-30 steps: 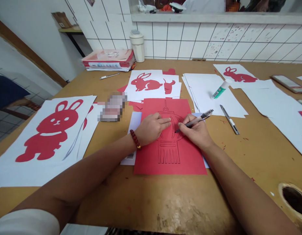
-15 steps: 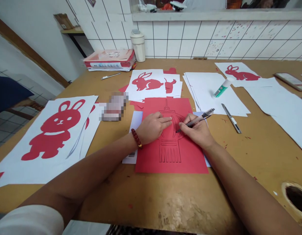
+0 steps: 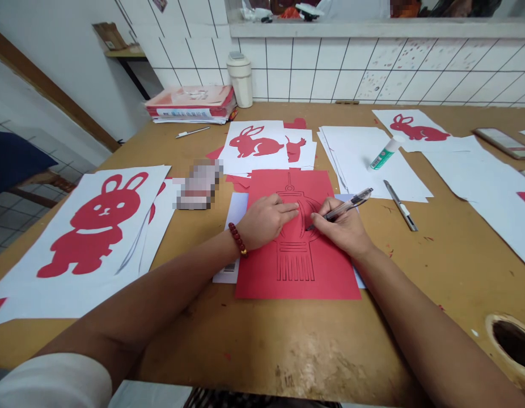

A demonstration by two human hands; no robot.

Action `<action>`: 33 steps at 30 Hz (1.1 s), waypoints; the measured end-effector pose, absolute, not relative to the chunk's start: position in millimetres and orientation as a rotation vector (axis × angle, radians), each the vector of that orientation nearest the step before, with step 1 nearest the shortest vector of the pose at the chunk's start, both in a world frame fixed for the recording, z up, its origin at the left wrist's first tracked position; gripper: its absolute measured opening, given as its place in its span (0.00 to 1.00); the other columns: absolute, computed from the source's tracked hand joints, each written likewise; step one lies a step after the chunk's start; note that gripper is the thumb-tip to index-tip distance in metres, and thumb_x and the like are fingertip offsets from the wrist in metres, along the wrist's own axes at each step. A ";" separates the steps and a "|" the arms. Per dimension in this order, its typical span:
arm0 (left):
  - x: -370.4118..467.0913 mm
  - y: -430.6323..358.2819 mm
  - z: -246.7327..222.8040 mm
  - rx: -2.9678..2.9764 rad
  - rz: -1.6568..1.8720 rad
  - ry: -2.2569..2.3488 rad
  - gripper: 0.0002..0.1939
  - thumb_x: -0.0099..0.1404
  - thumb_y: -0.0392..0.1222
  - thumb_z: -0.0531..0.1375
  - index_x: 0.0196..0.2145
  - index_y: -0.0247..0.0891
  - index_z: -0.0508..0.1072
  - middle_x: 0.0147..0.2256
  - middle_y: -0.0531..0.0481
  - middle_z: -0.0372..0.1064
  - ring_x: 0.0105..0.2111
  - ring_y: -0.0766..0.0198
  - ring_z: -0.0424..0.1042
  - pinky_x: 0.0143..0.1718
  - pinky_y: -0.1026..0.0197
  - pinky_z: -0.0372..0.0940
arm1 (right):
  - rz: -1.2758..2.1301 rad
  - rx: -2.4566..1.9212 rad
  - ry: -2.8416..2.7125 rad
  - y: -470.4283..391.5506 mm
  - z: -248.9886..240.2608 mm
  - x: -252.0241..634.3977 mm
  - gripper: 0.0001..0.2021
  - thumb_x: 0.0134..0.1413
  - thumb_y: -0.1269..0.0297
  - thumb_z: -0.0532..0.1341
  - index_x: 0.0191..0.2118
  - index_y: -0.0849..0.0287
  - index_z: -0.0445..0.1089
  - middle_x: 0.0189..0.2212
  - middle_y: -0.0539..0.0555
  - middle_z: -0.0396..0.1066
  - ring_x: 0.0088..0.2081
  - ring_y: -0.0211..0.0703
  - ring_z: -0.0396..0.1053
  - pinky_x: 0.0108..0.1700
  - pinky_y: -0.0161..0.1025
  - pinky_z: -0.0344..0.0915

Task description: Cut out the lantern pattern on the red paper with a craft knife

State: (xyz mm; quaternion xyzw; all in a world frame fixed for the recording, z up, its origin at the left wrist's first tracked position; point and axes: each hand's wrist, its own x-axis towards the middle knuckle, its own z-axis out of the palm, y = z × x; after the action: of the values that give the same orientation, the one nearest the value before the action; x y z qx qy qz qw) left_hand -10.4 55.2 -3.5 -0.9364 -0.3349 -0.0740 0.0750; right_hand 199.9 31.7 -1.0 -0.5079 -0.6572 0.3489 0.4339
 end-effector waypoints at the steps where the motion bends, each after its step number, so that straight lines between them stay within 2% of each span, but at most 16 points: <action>1: -10.3 55.1 -3.2 -2.810 -0.213 -1.011 0.19 0.71 0.30 0.50 0.52 0.39 0.77 0.54 0.46 0.74 0.41 0.55 0.65 0.36 0.55 0.59 | 0.867 -1.261 -1.638 31.7 -1.1 199.9 0.14 0.47 0.63 0.68 0.20 0.54 0.62 0.16 0.48 0.64 0.20 0.37 0.58 0.24 0.38 0.55; 33: -10.7 56.2 -4.0 -2.818 -0.239 -1.011 0.17 0.73 0.31 0.51 0.51 0.40 0.77 0.53 0.47 0.74 0.42 0.56 0.65 0.38 0.55 0.60 | 0.942 -1.278 -1.678 29.2 -0.3 200.9 0.17 0.45 0.55 0.70 0.20 0.55 0.63 0.16 0.48 0.64 0.20 0.35 0.57 0.22 0.36 0.54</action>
State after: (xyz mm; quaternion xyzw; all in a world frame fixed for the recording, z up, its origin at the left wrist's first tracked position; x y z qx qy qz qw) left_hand -10.7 56.2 -4.0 -0.9360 -0.3358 -0.0795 0.0688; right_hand 200.9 29.2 -0.3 -0.5062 -0.6645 0.3731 0.4037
